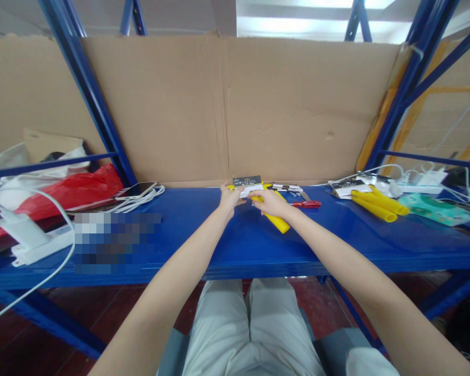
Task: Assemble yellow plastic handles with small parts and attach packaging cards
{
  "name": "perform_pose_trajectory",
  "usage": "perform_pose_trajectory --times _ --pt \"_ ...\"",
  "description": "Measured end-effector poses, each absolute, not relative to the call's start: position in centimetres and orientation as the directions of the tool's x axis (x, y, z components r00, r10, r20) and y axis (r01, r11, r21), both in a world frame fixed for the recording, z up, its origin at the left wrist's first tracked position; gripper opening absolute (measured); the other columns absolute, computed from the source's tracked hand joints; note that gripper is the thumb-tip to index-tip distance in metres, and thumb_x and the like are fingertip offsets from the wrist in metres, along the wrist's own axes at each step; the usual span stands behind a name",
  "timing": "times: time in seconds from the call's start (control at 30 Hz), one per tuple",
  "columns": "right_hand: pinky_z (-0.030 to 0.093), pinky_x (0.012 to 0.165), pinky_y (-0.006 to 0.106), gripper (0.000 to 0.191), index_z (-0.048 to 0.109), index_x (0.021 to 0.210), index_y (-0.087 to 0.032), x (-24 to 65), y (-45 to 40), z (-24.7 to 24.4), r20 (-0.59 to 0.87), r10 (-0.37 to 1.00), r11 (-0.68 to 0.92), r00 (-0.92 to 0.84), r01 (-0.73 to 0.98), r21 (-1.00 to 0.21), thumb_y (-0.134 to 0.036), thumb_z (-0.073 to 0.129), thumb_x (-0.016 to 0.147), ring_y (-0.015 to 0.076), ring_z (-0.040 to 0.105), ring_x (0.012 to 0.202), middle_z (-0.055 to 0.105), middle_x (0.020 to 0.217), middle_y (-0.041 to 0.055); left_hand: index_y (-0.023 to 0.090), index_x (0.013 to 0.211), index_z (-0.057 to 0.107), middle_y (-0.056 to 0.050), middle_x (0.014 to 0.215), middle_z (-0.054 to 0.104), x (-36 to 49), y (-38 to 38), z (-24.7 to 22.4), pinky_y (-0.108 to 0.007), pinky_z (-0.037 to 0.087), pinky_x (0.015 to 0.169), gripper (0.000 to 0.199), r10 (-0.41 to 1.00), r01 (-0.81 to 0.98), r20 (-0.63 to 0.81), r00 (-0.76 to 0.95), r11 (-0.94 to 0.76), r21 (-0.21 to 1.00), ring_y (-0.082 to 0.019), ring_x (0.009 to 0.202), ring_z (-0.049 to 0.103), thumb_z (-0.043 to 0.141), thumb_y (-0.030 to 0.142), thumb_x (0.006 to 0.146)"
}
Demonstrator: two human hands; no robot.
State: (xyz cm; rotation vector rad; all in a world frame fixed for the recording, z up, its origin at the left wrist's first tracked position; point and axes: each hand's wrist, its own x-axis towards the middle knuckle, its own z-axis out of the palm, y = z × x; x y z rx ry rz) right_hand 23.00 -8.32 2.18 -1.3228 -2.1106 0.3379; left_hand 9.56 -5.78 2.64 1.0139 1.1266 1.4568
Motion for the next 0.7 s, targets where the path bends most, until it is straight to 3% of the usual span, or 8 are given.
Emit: perform_pose_trajectory --times 0.23,0.4,0.57,0.7 --pt "0.047 0.052 0.019 0.036 0.067 0.109 -0.019 26.0 -7.1 4.2 0.391 0.893 0.38 -0.223 0.84 -0.387 -0.009 0.049 0.08 0.0078 0.058 0.047 0.072 0.093 0.0035 0.021 0.132 0.034 -0.013 0.116 0.058 9.5 -6.3 3.2 -0.019 0.052 0.053 0.061 0.983 -0.143 0.027 -0.182 -0.054 0.988 -0.015 0.082 0.065 0.068 0.024 0.081" --pt "0.047 0.061 0.02 0.032 0.071 0.103 -0.018 32.4 -5.5 7.3 0.426 0.899 0.22 -0.103 0.947 -0.235 -0.01 0.054 0.077 0.0093 0.058 0.051 0.072 0.084 0.0029 0.022 0.131 0.034 -0.013 0.124 0.054 9.5 -6.3 3.2 -0.017 0.05 0.049 0.058 0.983 -0.133 0.009 -0.183 -0.034 0.99 -0.011 0.074 0.063 0.061 0.011 0.081" --pt "0.044 0.064 0.023 0.029 0.073 0.095 -0.016 41.9 -5.2 10.1 0.454 0.879 -0.113 0.149 0.988 -0.105 -0.008 0.061 0.07 0.0131 0.057 0.06 0.069 0.074 0.0033 0.024 0.132 0.032 -0.011 0.12 0.056 9.6 -5.9 2.9 -0.016 0.05 0.048 0.06 0.982 -0.149 -0.016 -0.191 -0.012 0.989 -0.01 0.071 0.063 0.057 0.006 0.08" --pt "0.041 0.063 0.026 0.025 0.072 0.095 -0.01 48.9 -6.4 10.1 0.37 0.874 -0.323 0.315 0.946 -0.042 -0.01 0.066 0.071 0.0142 0.054 0.061 0.068 0.075 0.0102 0.022 0.132 0.032 -0.013 0.122 0.056 9.6 -5.6 2.7 -0.018 0.05 0.048 0.058 0.985 -0.157 -0.019 -0.171 -0.008 0.988 -0.009 0.068 0.062 0.053 0.004 0.08"
